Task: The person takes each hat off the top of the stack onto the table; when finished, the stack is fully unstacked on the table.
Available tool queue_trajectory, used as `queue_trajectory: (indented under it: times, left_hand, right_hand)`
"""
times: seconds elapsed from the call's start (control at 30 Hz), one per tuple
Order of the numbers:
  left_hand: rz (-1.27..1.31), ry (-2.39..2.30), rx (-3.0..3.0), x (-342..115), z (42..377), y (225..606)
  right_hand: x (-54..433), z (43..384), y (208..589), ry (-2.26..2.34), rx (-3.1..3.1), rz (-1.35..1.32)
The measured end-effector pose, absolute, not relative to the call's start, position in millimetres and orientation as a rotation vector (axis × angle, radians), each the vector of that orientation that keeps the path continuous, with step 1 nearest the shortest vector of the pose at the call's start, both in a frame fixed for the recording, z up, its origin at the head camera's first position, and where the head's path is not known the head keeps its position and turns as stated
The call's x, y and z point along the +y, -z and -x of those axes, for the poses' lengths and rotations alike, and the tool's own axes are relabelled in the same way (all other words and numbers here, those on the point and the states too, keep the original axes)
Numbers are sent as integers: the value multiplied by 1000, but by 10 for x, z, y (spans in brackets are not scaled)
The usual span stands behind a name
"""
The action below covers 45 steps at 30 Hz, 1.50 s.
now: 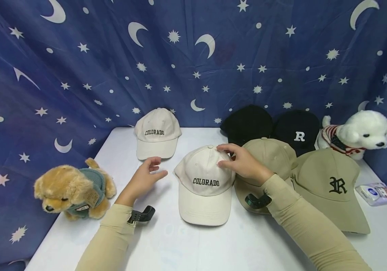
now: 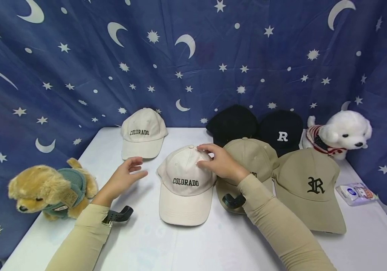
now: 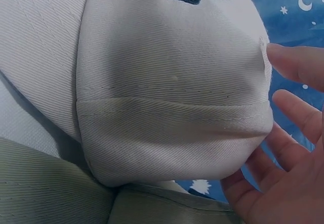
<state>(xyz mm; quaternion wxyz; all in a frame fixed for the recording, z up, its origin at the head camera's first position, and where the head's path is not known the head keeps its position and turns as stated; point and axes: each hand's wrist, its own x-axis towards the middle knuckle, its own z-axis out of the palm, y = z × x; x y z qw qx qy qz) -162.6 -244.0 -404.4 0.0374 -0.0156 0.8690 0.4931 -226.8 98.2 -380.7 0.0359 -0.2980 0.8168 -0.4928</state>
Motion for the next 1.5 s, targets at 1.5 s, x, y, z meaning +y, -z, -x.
queue_trajectory:
  times: [1.5]
  left_hand:
    - [483,-1573,2713,-2872,2356,4282]
  right_hand:
    - [1007,2235,3853,1491,2486,814]
